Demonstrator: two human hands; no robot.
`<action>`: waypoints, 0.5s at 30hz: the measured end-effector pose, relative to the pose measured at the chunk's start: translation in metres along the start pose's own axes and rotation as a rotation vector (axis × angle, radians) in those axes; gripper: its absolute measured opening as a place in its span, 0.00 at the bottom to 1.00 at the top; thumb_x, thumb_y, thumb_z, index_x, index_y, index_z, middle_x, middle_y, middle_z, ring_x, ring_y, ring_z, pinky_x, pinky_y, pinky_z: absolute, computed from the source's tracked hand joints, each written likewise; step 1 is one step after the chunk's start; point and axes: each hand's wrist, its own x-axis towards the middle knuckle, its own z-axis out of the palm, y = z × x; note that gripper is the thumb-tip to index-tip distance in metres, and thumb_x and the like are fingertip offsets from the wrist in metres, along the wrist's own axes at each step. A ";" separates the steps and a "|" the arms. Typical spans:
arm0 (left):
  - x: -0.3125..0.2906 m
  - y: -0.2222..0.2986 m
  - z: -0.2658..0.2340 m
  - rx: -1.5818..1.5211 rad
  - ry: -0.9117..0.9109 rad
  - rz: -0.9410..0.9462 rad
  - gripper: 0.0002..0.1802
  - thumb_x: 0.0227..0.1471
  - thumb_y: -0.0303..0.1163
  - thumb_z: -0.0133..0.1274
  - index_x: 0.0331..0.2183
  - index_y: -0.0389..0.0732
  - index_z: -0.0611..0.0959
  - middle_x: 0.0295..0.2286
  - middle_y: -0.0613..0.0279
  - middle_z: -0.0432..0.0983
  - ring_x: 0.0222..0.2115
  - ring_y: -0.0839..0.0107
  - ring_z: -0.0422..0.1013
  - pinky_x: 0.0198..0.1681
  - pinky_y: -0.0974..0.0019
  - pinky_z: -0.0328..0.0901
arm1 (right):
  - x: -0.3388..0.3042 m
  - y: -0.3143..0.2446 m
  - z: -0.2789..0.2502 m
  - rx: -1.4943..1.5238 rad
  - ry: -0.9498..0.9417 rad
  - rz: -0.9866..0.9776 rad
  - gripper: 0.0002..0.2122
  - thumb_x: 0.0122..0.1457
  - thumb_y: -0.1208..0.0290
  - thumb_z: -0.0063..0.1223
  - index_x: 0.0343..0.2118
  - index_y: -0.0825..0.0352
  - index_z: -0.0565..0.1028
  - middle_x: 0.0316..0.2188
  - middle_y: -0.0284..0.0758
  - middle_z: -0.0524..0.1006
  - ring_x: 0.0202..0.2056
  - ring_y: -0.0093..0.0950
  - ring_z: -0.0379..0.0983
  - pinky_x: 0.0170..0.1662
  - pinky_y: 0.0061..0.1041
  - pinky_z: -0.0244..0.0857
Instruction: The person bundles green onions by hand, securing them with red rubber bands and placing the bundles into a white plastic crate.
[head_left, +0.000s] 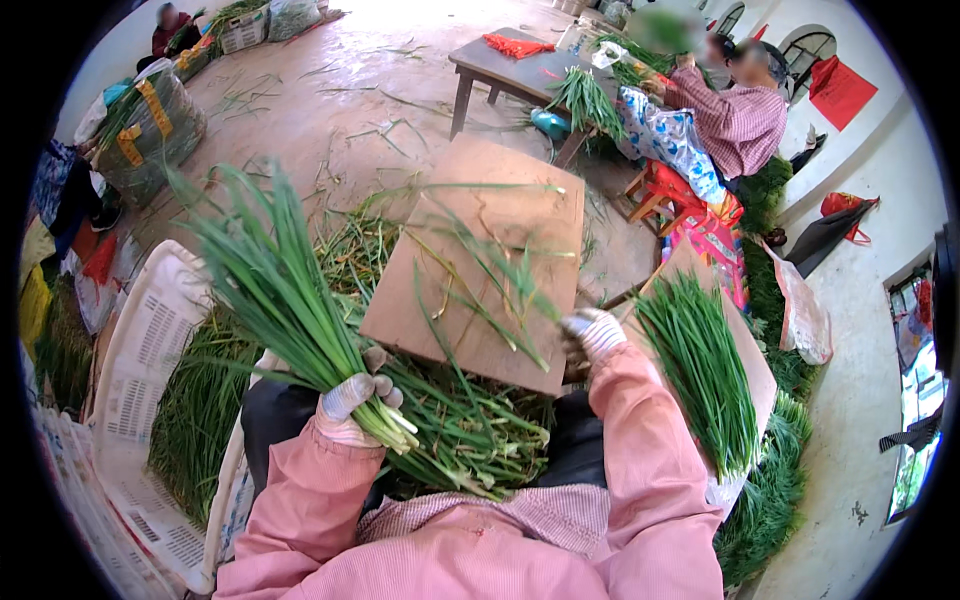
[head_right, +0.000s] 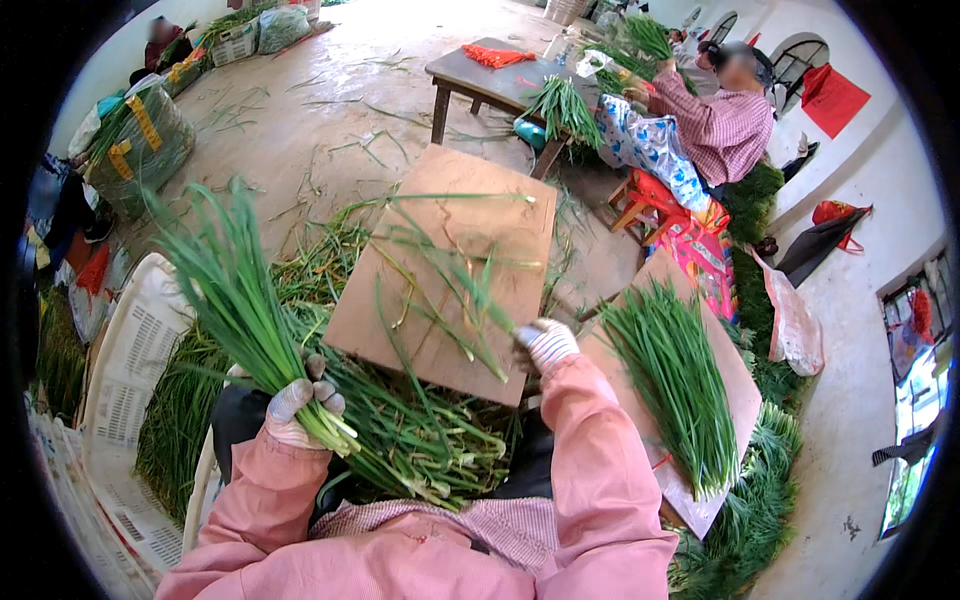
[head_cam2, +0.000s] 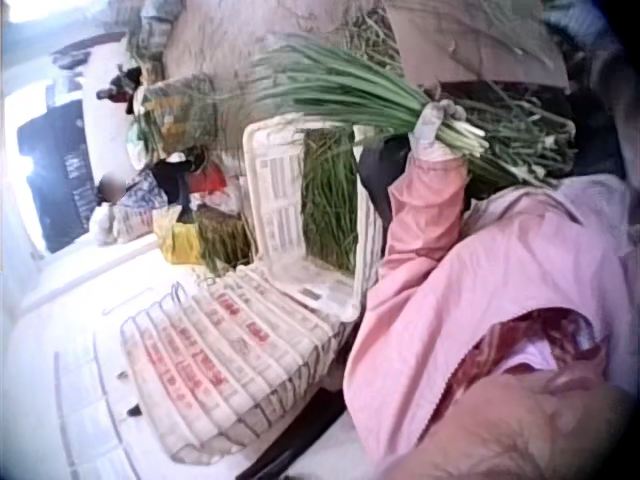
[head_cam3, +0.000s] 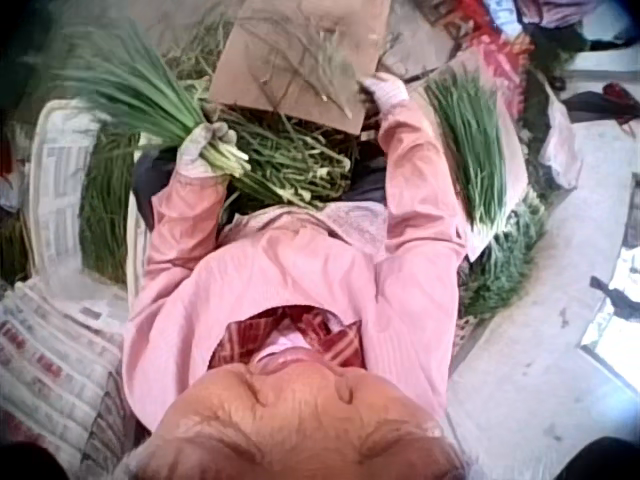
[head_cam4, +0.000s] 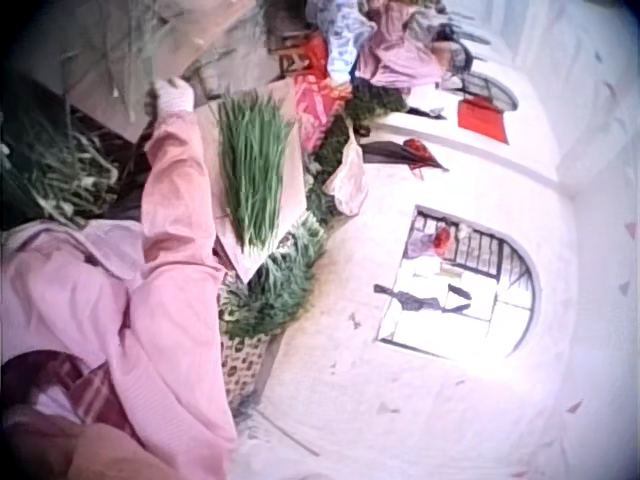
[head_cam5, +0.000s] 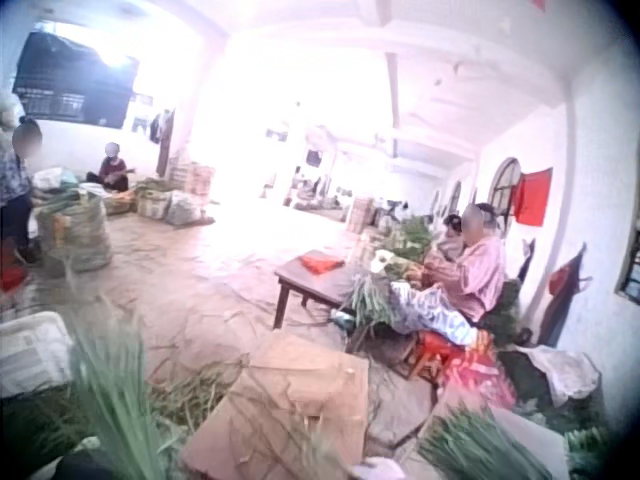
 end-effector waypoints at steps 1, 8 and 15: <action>-0.004 0.000 -0.001 -0.020 0.026 -0.032 0.21 0.38 0.21 0.59 0.38 0.45 0.74 0.34 0.63 0.74 0.27 0.68 0.73 0.29 0.61 0.71 | -0.007 -0.001 -0.002 0.277 -0.002 -0.001 0.06 0.50 0.71 0.55 0.28 0.66 0.72 0.19 0.34 0.72 0.15 0.24 0.65 0.16 0.22 0.60; -0.039 -0.010 -0.020 -0.030 0.018 -0.114 0.27 0.37 0.20 0.60 0.41 0.48 0.71 0.33 0.66 0.72 0.28 0.68 0.72 0.30 0.60 0.71 | -0.088 0.047 0.063 0.594 -0.306 0.169 0.05 0.55 0.69 0.48 0.27 0.62 0.67 0.14 0.24 0.59 0.14 0.18 0.52 0.16 0.19 0.47; -0.054 -0.024 -0.024 0.062 -0.053 -0.199 0.27 0.40 0.20 0.57 0.45 0.50 0.72 0.34 0.69 0.74 0.29 0.72 0.71 0.32 0.65 0.65 | -0.095 0.077 0.076 0.753 -0.440 0.085 0.11 0.52 0.63 0.52 0.36 0.64 0.71 0.19 0.28 0.71 0.15 0.22 0.63 0.21 0.22 0.59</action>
